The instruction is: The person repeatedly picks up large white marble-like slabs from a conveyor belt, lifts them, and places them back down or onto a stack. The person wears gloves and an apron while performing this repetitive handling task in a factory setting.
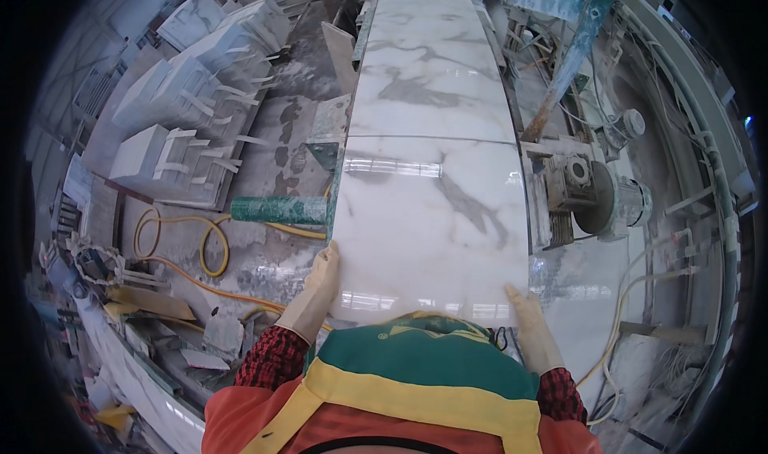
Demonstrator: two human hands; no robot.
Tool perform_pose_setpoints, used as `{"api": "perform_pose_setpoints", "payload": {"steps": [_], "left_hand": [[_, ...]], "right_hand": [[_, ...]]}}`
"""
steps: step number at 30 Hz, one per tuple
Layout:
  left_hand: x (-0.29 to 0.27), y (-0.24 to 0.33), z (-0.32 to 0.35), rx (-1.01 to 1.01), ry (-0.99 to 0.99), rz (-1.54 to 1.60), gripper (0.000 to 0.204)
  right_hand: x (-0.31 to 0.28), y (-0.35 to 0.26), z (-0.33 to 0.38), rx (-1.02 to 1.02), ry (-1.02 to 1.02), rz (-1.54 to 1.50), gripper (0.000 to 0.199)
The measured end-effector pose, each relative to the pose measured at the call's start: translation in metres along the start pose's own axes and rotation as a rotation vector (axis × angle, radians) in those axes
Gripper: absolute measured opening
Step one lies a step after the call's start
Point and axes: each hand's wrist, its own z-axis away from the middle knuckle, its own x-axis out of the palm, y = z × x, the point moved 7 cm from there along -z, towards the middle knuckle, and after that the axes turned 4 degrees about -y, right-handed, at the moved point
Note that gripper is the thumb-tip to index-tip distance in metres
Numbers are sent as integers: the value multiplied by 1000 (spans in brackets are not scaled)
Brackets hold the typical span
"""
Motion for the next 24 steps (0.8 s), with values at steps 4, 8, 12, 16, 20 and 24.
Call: {"api": "perform_pose_setpoints", "payload": {"steps": [4, 8, 12, 16, 20, 24], "left_hand": [[-4, 14, 12, 4, 0, 8, 77], [-5, 15, 9, -41, -5, 13, 79], [0, 10, -8, -21, 0, 11, 79], [-5, 24, 4, -88, 33, -24, 78], [-1, 22, -6, -98, 62, -52, 78], [2, 26, -3, -103, 26, -41, 78]], "right_hand": [[1, 4, -9, 297, 203, -240, 62], [6, -3, -15, 296, 201, -263, 61], [-2, 7, -21, 183, 156, -194, 62], [-10, 13, -23, 304, 207, -136, 64], [0, 4, -28, 464, 307, -176, 59], [-2, 11, -35, 439, 225, -279, 51]]}}
